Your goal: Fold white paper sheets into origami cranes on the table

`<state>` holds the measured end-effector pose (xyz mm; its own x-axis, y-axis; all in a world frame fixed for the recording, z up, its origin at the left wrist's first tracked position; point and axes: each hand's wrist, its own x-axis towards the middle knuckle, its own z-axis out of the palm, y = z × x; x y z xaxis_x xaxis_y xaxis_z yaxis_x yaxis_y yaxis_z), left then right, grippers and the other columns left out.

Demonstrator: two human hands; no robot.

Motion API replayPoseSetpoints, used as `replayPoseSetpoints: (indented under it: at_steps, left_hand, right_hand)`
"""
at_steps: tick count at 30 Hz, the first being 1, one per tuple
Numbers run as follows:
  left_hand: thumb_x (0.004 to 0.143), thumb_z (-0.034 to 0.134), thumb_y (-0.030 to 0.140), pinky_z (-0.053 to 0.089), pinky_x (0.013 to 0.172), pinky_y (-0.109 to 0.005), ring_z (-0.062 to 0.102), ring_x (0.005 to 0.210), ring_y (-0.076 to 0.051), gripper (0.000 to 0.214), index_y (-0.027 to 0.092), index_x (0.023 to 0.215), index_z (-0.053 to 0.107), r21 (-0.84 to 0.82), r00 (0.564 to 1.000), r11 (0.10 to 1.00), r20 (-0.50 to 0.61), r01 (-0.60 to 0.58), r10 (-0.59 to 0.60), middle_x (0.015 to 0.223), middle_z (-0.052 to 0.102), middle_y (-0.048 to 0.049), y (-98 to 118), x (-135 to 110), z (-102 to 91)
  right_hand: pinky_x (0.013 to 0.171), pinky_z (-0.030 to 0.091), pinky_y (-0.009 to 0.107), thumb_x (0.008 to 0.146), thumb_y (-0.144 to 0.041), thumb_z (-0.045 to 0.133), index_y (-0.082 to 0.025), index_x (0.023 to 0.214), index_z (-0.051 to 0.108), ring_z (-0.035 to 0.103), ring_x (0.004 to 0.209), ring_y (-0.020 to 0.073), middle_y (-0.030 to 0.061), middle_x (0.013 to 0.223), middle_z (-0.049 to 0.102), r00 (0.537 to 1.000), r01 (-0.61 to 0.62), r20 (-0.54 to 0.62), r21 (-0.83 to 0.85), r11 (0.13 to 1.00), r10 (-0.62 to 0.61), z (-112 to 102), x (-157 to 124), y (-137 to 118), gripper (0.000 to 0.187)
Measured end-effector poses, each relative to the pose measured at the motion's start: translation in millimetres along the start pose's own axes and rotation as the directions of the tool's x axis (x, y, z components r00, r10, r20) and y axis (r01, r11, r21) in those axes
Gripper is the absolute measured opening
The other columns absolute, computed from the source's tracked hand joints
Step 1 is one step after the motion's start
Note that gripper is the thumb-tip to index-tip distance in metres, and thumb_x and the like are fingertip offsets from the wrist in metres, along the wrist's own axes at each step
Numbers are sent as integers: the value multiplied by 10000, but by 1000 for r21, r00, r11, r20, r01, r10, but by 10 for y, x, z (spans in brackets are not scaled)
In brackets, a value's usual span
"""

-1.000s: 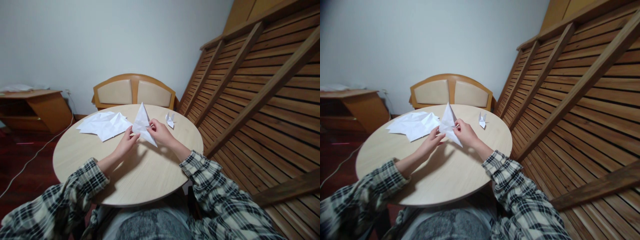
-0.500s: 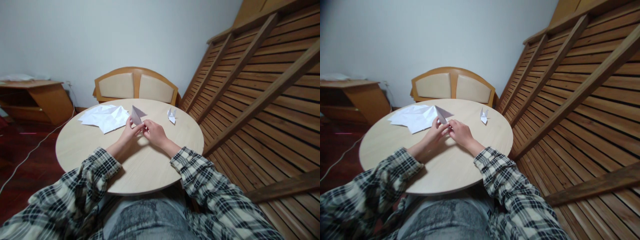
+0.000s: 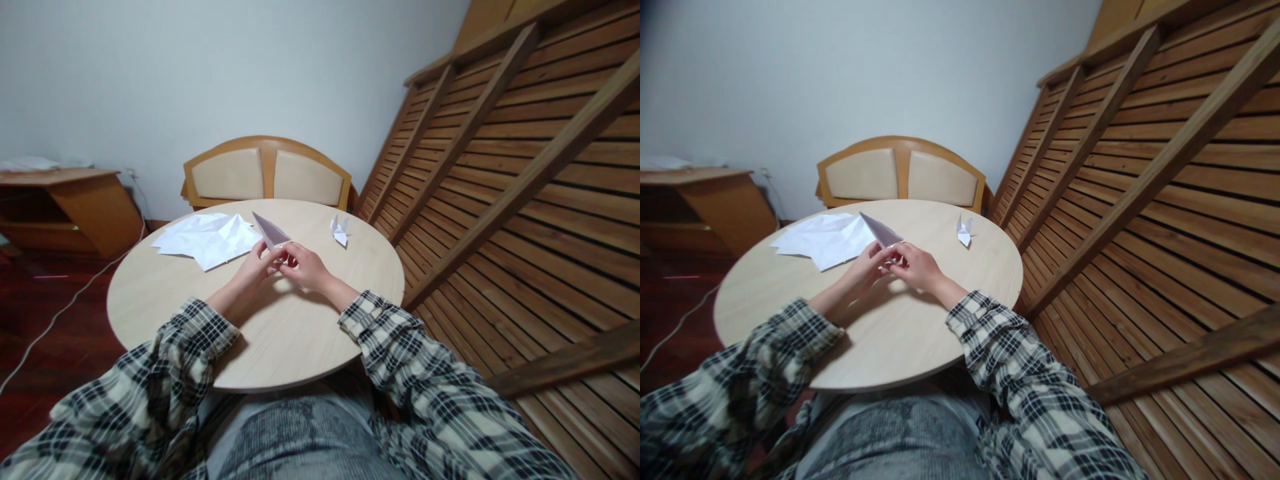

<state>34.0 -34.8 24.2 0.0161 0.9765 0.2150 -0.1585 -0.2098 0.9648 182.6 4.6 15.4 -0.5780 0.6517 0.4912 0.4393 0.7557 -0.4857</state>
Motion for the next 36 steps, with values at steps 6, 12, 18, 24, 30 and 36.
replayPoseSetpoints:
  at_steps: [6, 12, 18, 24, 30, 36]
  left_hand:
    - [753, 735, 456, 483, 586, -267, 592, 742, -183, 396, 187, 953, 524, -7, 999, 1000, -41, -7, 7, 843, 588, -45, -8, 32, -18]
    - [722, 761, 482, 409, 512, -233, 509, 598, -120, 433, 195, 910, 496, -49, 1000, 999, -9, 1, -2, 748, 519, 14, -41, 49, -38]
    - [697, 788, 464, 392, 505, -234, 501, 584, -116, 476, 192, 982, 520, -120, 1000, 993, 16, 9, -8, 770, 544, 11, -42, 49, -21]
    - [714, 784, 430, 405, 526, -237, 509, 603, -121, 452, 188, 1004, 534, -133, 1000, 991, 5, 15, -14, 792, 560, -1, -61, 55, -27]
    - [708, 791, 446, 385, 505, -226, 497, 601, -116, 483, 179, 1028, 548, -114, 1000, 993, 5, 12, -11, 806, 562, -11, -84, 82, -57]
    - [715, 786, 462, 363, 485, -234, 478, 559, -111, 429, 191, 948, 549, -123, 1000, 992, 2, 7, -6, 722, 521, 17, -70, 77, -55]
  right_hand:
    - [739, 414, 274, 939, -493, 486, -185, 970, 569, 555, 795, 135, 47, 995, 623, 1000, -13, 0, 43, 999, 13, -53, -7, 18, 320]
    - [693, 386, 270, 916, -586, 474, -196, 904, 536, 531, 752, 137, 23, 874, 603, 1000, -13, -25, 90, 996, 15, -3, 10, 123, 395]
    - [648, 380, 281, 906, -600, 486, -210, 866, 513, 523, 710, 146, 12, 809, 583, 998, 26, -58, 168, 985, -17, 35, 19, 192, 393]
    - [629, 379, 284, 906, -597, 486, -216, 867, 507, 512, 685, 144, 8, 797, 570, 997, 20, -72, 175, 984, -7, 45, 28, 231, 383]
    - [621, 384, 281, 902, -581, 506, -214, 865, 502, 504, 661, 135, 2, 780, 572, 995, 37, -94, 201, 979, -18, 29, 32, 235, 369]
    - [625, 398, 282, 902, -542, 524, -217, 868, 511, 527, 668, 137, 3, 784, 592, 990, 43, -143, 208, 977, -13, 6, 36, 242, 327]
